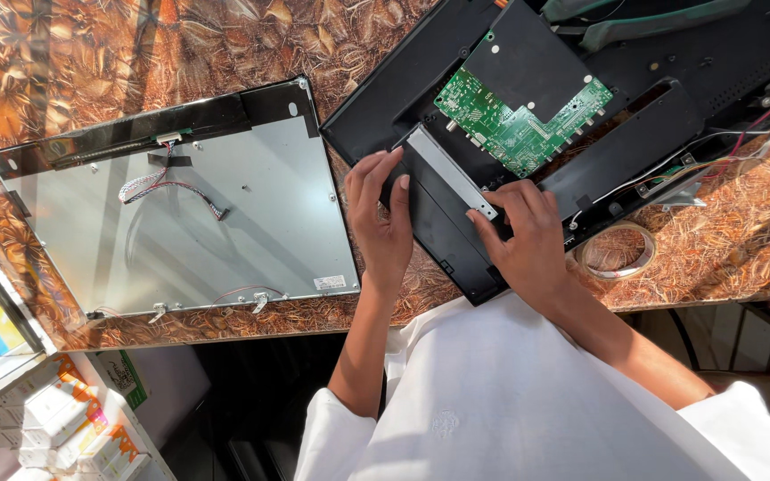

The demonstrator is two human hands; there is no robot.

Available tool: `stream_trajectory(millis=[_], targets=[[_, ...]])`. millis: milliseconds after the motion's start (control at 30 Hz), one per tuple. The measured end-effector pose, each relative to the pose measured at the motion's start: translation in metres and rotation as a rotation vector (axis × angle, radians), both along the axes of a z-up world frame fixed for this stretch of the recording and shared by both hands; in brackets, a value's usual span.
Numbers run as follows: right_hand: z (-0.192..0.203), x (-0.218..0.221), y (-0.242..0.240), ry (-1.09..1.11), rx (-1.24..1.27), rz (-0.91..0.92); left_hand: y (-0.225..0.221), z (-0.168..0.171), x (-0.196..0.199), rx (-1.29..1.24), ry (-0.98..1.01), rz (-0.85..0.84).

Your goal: The person disassembles an electronic device by removing a green circuit board and a metal mounting bracket from the back of a panel.

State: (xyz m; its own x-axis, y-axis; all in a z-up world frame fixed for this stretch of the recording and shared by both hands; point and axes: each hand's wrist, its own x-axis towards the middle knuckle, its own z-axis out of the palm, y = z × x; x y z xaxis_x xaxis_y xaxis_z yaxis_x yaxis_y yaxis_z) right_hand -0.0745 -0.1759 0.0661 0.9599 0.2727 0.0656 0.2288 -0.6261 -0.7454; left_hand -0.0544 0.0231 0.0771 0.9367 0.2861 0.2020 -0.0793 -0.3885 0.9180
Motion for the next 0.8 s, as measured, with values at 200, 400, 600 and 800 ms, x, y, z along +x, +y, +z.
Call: stream_trajectory(millis=[200,400,600,800], targets=[[-0.009,0.003,0.002,-0.031,-0.078,-0.006,-0.004,-0.02,0.007,0.162,-0.023,-0.031],[-0.012,0.005,0.002,-0.06,-0.141,0.019,-0.01,-0.023,0.016,0.22,0.034,-0.119],[-0.014,0.008,0.004,-0.094,-0.158,0.038,-0.011,-0.028,0.018,0.3,0.116,-0.156],[-0.013,0.004,-0.003,-0.083,-0.183,0.068,-0.01,-0.032,0.018,0.329,0.13,-0.166]])
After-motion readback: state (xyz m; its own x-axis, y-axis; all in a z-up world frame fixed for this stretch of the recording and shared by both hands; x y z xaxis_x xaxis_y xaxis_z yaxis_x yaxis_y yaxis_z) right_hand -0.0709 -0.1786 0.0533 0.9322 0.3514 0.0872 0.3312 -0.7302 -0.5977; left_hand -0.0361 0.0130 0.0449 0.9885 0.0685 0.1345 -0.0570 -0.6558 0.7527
